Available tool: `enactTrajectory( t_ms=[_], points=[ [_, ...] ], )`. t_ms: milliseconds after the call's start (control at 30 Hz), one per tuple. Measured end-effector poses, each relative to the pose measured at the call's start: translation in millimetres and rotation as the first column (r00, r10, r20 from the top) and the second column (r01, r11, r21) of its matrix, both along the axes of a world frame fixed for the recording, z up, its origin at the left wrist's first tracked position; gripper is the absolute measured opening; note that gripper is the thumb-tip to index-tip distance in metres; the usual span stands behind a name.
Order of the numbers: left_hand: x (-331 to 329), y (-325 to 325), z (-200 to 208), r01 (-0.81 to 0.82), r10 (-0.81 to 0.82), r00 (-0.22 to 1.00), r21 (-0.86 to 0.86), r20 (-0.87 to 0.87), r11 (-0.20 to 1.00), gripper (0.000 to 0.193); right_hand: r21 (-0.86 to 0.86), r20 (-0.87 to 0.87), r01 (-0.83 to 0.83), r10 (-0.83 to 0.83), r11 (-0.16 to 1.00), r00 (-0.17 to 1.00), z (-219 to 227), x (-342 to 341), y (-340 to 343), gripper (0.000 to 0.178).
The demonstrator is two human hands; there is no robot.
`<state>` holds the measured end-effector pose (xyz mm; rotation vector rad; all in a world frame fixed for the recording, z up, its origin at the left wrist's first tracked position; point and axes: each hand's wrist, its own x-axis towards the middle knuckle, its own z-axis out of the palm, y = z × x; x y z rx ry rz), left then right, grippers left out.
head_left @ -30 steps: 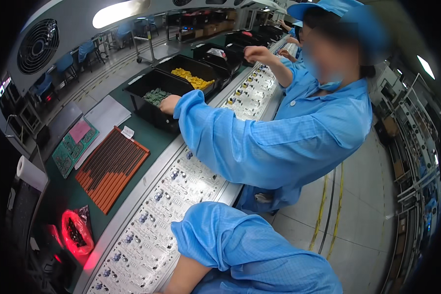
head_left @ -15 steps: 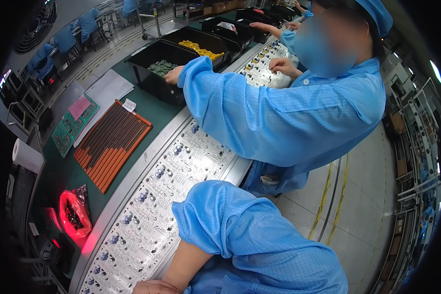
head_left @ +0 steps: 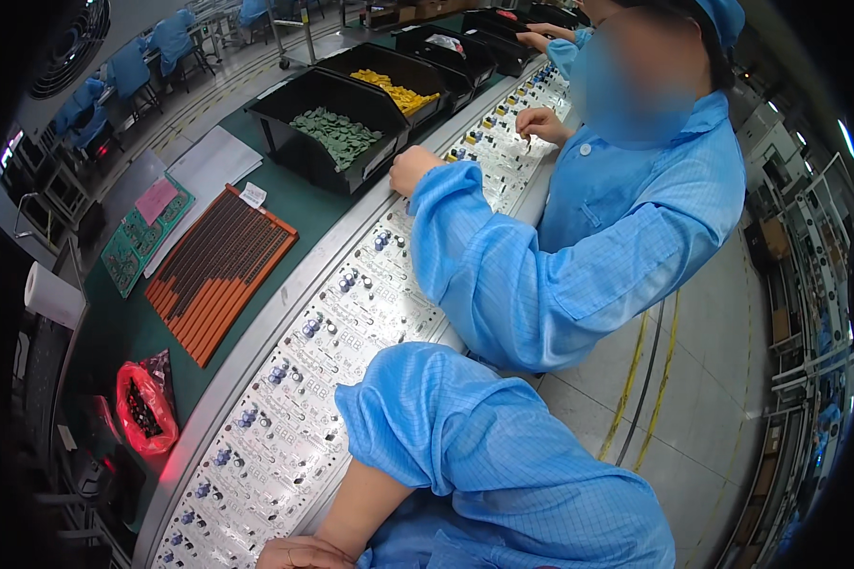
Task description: Assembling components onto printed circuit boards at an assembly line station.
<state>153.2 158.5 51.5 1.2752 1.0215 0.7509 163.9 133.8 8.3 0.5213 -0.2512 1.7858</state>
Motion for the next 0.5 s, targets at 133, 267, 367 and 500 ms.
enactTrajectory(
  t_ms=[133,267,367,500],
  points=[
    [0,0,0,0.006,-0.006,1.0,-0.004,-0.009,1.0,0.013,-0.008,0.016,-0.002,0.002,1.0,1.0,-13,-6,-12,0.008],
    [-1,-1,-1,-0.002,0.002,1.0,-0.032,-0.016,0.999,0.013,-0.013,0.033,-0.006,0.007,1.0,0.999,-19,-4,-12,0.008],
    [-1,-1,0,-0.007,0.006,1.0,-0.054,-0.022,0.999,0.013,-0.016,0.046,-0.007,0.008,1.0,0.999,-27,-5,-16,0.008],
    [1,0,6,-0.021,0.019,0.999,-0.054,-0.033,0.998,0.013,-0.021,0.064,-0.009,0.01,1.0,0.998,-37,-6,-24,0.009]
  ],
)
